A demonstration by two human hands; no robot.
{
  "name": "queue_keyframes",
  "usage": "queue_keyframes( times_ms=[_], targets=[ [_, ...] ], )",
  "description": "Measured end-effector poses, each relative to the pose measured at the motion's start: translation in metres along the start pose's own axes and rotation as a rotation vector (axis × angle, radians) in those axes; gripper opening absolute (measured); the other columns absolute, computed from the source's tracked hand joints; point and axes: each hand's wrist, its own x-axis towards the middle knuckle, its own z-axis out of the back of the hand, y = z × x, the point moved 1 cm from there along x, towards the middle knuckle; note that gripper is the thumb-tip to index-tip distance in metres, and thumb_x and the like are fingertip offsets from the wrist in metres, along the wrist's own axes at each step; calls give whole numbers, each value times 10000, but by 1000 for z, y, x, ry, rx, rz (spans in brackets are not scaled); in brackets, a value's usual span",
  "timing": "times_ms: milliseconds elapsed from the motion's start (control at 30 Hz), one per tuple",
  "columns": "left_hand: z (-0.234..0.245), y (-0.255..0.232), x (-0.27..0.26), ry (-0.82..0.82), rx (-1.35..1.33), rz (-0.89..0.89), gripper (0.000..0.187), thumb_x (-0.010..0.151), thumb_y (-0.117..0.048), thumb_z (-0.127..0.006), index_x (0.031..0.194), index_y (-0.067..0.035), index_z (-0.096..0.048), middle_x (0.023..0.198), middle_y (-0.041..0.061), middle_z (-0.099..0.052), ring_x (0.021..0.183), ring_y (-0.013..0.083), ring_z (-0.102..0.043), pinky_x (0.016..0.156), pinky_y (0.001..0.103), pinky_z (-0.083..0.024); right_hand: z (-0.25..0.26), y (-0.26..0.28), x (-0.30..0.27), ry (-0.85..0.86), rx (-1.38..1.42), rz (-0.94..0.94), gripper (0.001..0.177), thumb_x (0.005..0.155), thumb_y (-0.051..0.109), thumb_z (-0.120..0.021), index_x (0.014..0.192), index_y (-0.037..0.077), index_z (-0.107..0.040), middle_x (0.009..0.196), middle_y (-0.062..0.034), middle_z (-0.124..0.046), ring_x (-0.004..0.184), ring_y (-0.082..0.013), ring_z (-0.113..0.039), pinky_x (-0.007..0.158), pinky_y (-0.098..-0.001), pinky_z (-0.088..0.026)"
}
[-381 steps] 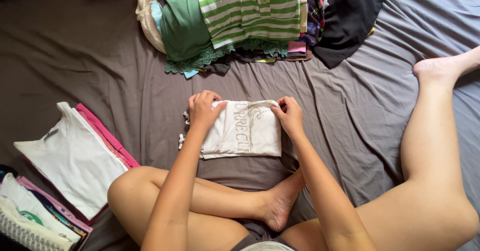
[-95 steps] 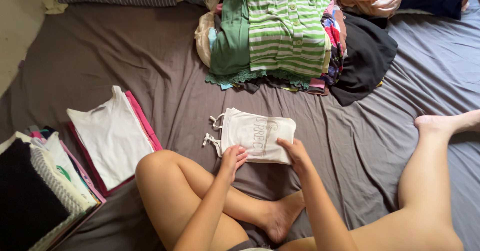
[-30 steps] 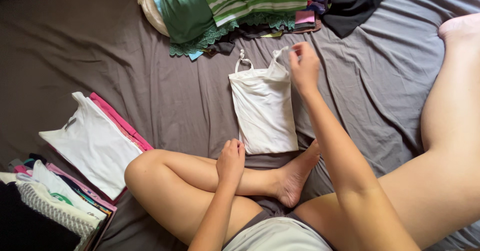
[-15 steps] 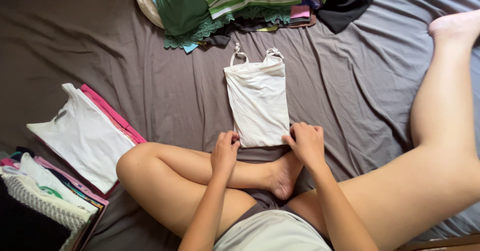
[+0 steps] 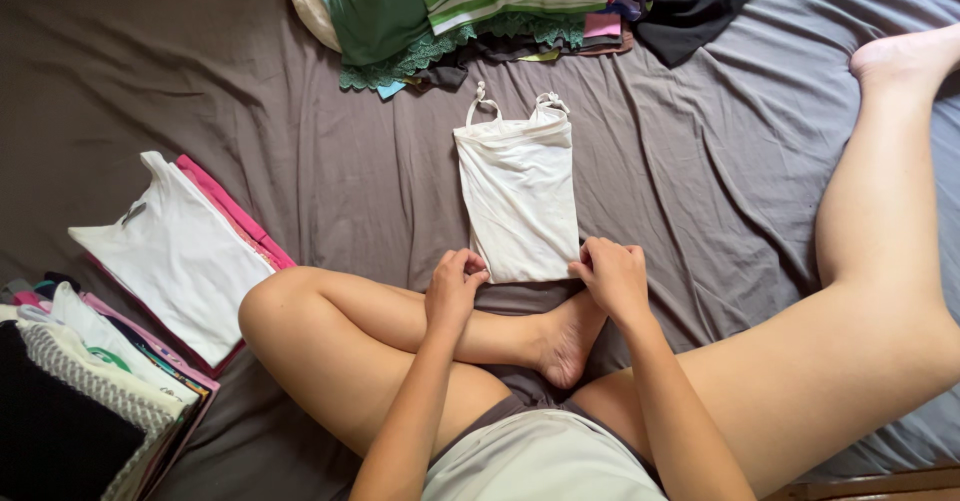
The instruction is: The person picks up a white tank top from a pile of laundry on a bed, spreads it flat, folds both sides inward, and then folds it in half before placing it onto a stack. They then reach for a green and white striped shirt from the pile and begin spreading it out.
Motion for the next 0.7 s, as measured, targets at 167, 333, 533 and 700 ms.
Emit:
queue_keyframes(
  times_ms=[167, 333, 533, 700],
  targets=[
    [-2, -7, -9, -108, 188, -47, 182, 803, -201, -807, 872, -88, -681, 944, 59, -655, 889, 297, -663, 726, 444, -509, -5, -3, 1, 19, -96, 43, 232, 796, 279, -789, 813, 92, -652, 847, -53, -701, 867, -273, -655, 861, -438, -401],
    [3, -12, -12, -109, 161, 8, 158, 816, -219, -797, 831, -95, -699, 930, 60, -666, 885, 294, -677, 749, 442, -520, -7, -5, 1, 19, -97, 35, 223, 797, 273, -789, 826, 93, -661, 842, -55, -701, 868, -268, -662, 865, -436, -411],
    [-2, -9, -6, -100, 226, -113, 177, 786, -213, -815, 818, -78, -704, 918, 84, -661, 887, 335, -639, 795, 462, -491, -8, -5, 1, 3, -88, 51, 229, 788, 279, -791, 804, 89, -663, 823, -57, -703, 853, -272, -663, 858, -438, -413],
    [-8, 5, -4, -117, 293, -207, 161, 824, -193, -773, 834, -75, -664, 918, 103, -641, 905, 333, -646, 808, 468, -481, -8, -6, 2, 4, -88, 58, 228, 795, 277, -787, 802, 85, -664, 820, -65, -703, 847, -279, -664, 841, -441, -414]
  ],
)
